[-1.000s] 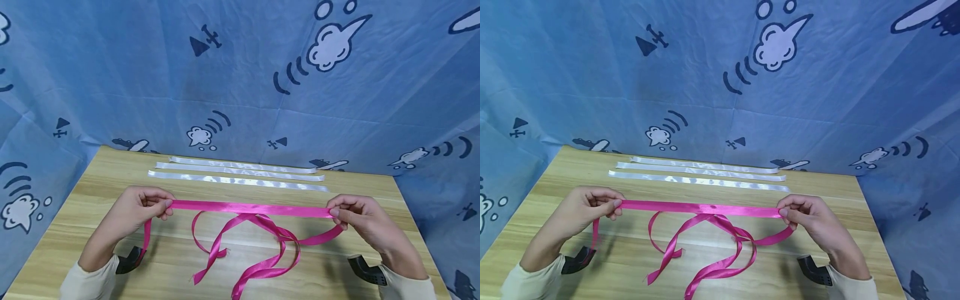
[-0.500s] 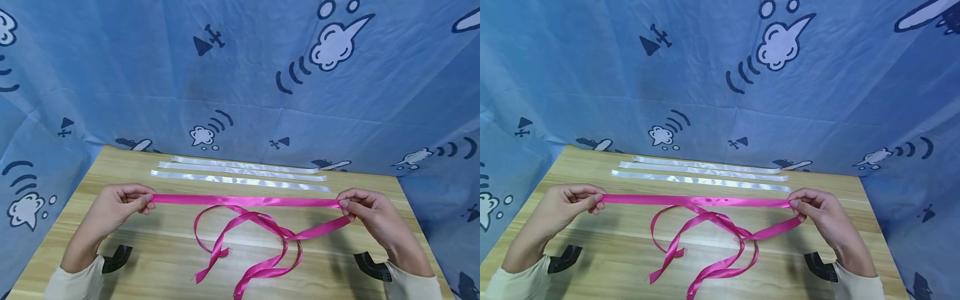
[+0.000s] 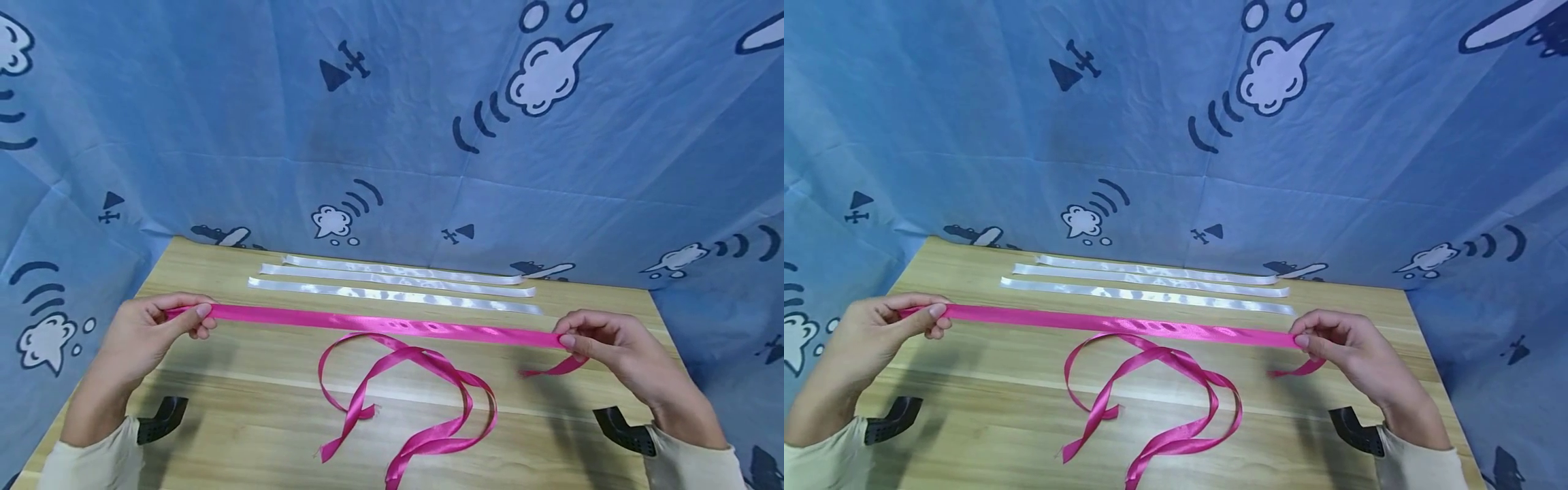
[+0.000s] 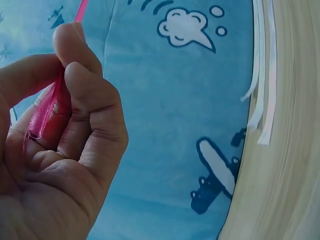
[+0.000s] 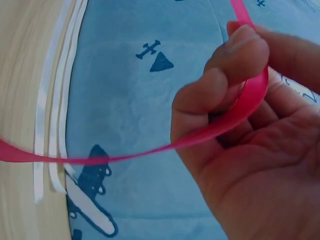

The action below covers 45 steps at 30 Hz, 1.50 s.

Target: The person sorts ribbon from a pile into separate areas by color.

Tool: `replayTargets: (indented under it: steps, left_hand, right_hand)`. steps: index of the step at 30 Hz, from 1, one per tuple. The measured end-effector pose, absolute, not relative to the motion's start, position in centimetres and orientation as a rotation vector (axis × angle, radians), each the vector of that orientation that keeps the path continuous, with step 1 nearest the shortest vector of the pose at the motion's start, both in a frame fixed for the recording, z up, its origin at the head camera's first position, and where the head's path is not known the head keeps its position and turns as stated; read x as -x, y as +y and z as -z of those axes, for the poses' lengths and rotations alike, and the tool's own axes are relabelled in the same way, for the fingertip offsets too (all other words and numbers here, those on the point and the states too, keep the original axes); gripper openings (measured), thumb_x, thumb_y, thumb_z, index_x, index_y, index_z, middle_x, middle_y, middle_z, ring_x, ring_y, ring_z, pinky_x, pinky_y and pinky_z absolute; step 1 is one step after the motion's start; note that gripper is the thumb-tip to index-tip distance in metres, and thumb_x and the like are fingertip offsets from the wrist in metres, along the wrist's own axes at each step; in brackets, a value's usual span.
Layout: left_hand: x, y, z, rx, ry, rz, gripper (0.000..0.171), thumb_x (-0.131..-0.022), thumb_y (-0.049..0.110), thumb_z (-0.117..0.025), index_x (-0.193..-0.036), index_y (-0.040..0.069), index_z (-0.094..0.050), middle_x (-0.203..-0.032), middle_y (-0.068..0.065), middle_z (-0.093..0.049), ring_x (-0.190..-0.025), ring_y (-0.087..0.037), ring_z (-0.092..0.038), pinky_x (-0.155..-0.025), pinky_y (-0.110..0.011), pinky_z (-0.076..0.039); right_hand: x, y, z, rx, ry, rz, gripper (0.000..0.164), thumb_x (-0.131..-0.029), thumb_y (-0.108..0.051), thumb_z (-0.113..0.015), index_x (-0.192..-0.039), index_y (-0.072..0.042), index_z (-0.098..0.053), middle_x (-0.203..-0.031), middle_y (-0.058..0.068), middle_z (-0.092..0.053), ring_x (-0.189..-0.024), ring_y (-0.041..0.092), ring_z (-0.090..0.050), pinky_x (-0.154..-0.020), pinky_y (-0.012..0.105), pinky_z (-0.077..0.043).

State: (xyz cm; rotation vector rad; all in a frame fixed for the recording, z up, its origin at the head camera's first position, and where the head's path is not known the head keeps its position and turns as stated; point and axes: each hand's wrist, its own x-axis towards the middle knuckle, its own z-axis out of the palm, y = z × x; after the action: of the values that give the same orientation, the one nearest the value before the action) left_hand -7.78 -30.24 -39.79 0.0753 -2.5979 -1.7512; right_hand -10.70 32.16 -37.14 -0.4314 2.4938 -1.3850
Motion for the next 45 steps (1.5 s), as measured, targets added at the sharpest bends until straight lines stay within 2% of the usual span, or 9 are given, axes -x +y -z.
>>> replayTargets:
  steps: [8,12,16,19,23,27,33,39,45]
  left_hand:
    - [8.2,-32.6,39.8,-0.12,-2.557,1.781,0.019,-0.103,0.011,-0.067,-0.1,0.026,-0.078,-0.079,0.008,-0.079,-0.07,-0.004,-0.073,-0.065,-0.019,-0.058]
    - [8.0,-33.7,40.1,-0.198,-2.584,1.751,0.018,-0.104,0.016,-0.067,-0.101,0.03,-0.078,-0.079,0.009,-0.079,-0.071,-0.003,-0.073,-0.066,-0.018,-0.057]
    - [8.0,-34.5,40.3,-0.248,-2.579,1.718,0.019,-0.104,0.018,-0.067,-0.098,0.033,-0.077,-0.078,0.011,-0.079,-0.071,-0.002,-0.072,-0.067,-0.017,-0.057]
    - [8.0,-34.9,40.5,-0.263,-2.555,1.707,0.019,-0.104,0.018,-0.067,-0.096,0.033,-0.076,-0.078,0.013,-0.078,-0.07,-0.002,-0.072,-0.066,-0.016,-0.057]
    - [8.0,-35.3,40.9,-0.274,-2.54,1.714,0.02,-0.105,0.018,-0.065,-0.096,0.032,-0.075,-0.078,0.014,-0.077,-0.07,-0.002,-0.072,-0.066,-0.016,-0.057]
    - [8.0,-35.6,41.4,-0.308,-2.504,1.751,0.021,-0.105,0.018,-0.065,-0.096,0.033,-0.075,-0.077,0.012,-0.077,-0.068,-0.003,-0.072,-0.067,-0.014,-0.057]
    - [8.3,-36.3,41.9,-0.33,-2.481,1.769,0.021,-0.104,0.018,-0.066,-0.095,0.033,-0.076,-0.076,0.013,-0.077,-0.068,-0.002,-0.072,-0.066,-0.014,-0.056]
    - [8.7,-36.7,42.4,-0.342,-2.491,1.796,0.023,-0.104,0.017,-0.066,-0.093,0.034,-0.076,-0.076,0.013,-0.077,-0.068,-0.002,-0.072,-0.066,-0.015,-0.057]
    - [9.6,-36.8,43.2,-0.375,-2.517,1.827,0.024,-0.104,0.018,-0.067,-0.09,0.036,-0.076,-0.075,0.014,-0.077,-0.07,0.0,-0.072,-0.066,-0.016,-0.058]
  right_hand:
    - [10.9,33.5,37.3,0.462,2.446,1.315,0.016,-0.103,0.002,-0.06,-0.115,-0.002,-0.07,-0.102,-0.004,-0.072,-0.083,0.018,-0.068,-0.073,0.027,-0.058]
    - [11.1,34.3,37.5,0.499,2.39,1.321,0.017,-0.104,0.003,-0.058,-0.116,-0.001,-0.07,-0.106,-0.003,-0.072,-0.091,0.013,-0.069,-0.074,0.033,-0.062]
    - [11.4,35.2,37.5,0.568,2.461,1.235,0.018,-0.103,0.005,-0.057,-0.112,-0.003,-0.07,-0.102,-0.005,-0.068,-0.088,0.011,-0.068,-0.071,0.033,-0.062]
    - [11.5,36.0,37.5,0.566,2.539,1.113,0.018,-0.104,0.003,-0.057,-0.109,-0.009,-0.07,-0.093,-0.008,-0.064,-0.076,0.013,-0.06,-0.063,0.028,-0.053]
    - [11.7,36.9,37.7,0.569,2.551,1.047,0.019,-0.105,0.001,-0.055,-0.106,-0.013,-0.067,-0.081,-0.005,-0.054,-0.062,0.018,-0.046,-0.052,0.03,-0.039]
    - [12.0,37.7,38.2,0.558,2.549,1.062,0.017,-0.106,0.002,-0.054,-0.104,-0.011,-0.066,-0.08,-0.002,-0.05,-0.063,0.018,-0.042,-0.052,0.03,-0.034]
    - [12.3,39.1,38.6,0.397,2.61,1.048,0.011,-0.107,-0.002,-0.055,-0.107,-0.003,-0.066,-0.081,-0.003,-0.052,-0.073,0.018,-0.046,-0.058,0.031,-0.035]
    - [12.6,40.2,39.3,0.269,2.648,1.023,0.013,-0.109,-0.009,-0.055,-0.109,-0.001,-0.066,-0.079,0.001,-0.051,-0.063,0.021,-0.039,-0.052,0.034,-0.032]
    - [12.9,41.0,40.4,0.198,2.634,1.09,0.02,-0.11,-0.012,-0.053,-0.112,0.003,-0.065,-0.082,0.002,-0.057,-0.075,0.02,-0.051,-0.062,0.031,-0.041]
